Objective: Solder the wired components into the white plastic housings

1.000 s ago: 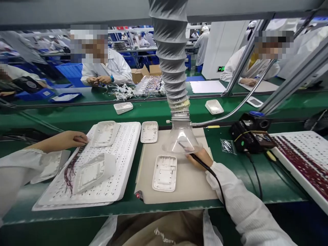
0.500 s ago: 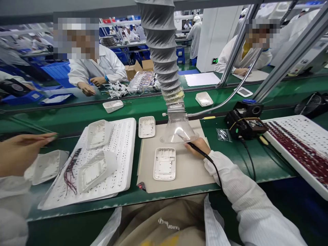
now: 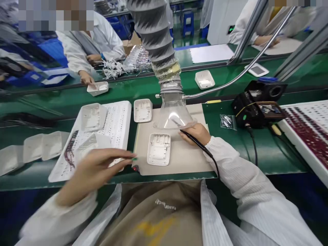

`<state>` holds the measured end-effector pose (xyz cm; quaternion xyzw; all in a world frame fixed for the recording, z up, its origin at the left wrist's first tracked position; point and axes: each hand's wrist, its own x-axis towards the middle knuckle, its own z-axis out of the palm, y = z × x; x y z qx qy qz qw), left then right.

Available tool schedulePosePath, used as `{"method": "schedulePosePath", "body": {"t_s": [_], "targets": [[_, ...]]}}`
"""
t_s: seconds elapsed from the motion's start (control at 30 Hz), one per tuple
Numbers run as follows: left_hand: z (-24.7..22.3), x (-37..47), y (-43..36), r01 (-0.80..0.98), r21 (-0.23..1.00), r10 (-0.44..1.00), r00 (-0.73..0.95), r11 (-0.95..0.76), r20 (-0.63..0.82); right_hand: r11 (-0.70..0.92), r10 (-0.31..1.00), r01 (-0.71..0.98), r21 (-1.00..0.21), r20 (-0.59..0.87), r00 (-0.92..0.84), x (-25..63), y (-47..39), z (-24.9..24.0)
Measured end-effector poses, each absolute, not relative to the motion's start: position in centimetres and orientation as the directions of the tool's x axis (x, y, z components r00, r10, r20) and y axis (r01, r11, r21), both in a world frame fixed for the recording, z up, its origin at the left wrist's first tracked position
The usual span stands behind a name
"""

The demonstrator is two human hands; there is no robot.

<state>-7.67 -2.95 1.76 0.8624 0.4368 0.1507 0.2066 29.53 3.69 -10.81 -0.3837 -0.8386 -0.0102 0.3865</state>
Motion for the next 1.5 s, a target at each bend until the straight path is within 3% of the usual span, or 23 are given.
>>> {"method": "schedulePosePath", "body": {"t_s": [0.1, 0.3, 0.5, 0.8, 1.0, 1.37, 1.5], "targets": [[-2.0, -1.5, -1.2, 0.648, 0.434, 0.755, 0.644, -0.625, 0.126, 0.697, 0.614, 0.675, -0.241, 0.686, -0.39, 29.6, 3.2, -10.5], [-5.1, 1.2, 1.6, 0.768, 0.128, 0.771, 0.636, -0.628, -0.031, 0.726, 0.59, 0.649, -0.229, 0.693, -0.415, 29.1, 3.2, -10.3], [-5.6, 2.6, 2.3, 0.794, 0.017, 0.785, 0.604, -0.608, -0.138, 0.75, 0.559, 0.617, -0.238, 0.726, -0.4, 28.8, 3.0, -9.8], [-6.6, 4.3, 0.8, 0.811, -0.132, 0.821, 0.568, -0.57, -0.062, 0.745, 0.598, 0.6, -0.291, 0.689, -0.409, 28.8, 2.8, -9.7], [-6.8, 4.1, -0.6, 0.725, -0.111, 0.732, 0.678, -0.68, -0.062, 0.75, 0.603, 0.584, -0.311, 0.686, -0.407, 28.6, 2.6, -9.5], [-6.8, 0.9, 3.4, 0.709, 0.031, 0.705, 0.693, -0.704, 0.152, 0.778, 0.534, 0.577, -0.249, 0.746, -0.398, 28.9, 2.7, -9.0], [-7.4, 1.0, 3.9, 0.663, 0.193, 0.69, 0.709, -0.723, 0.146, 0.811, 0.501, 0.522, -0.263, 0.773, -0.389, 29.0, 2.1, -8.1]]}}
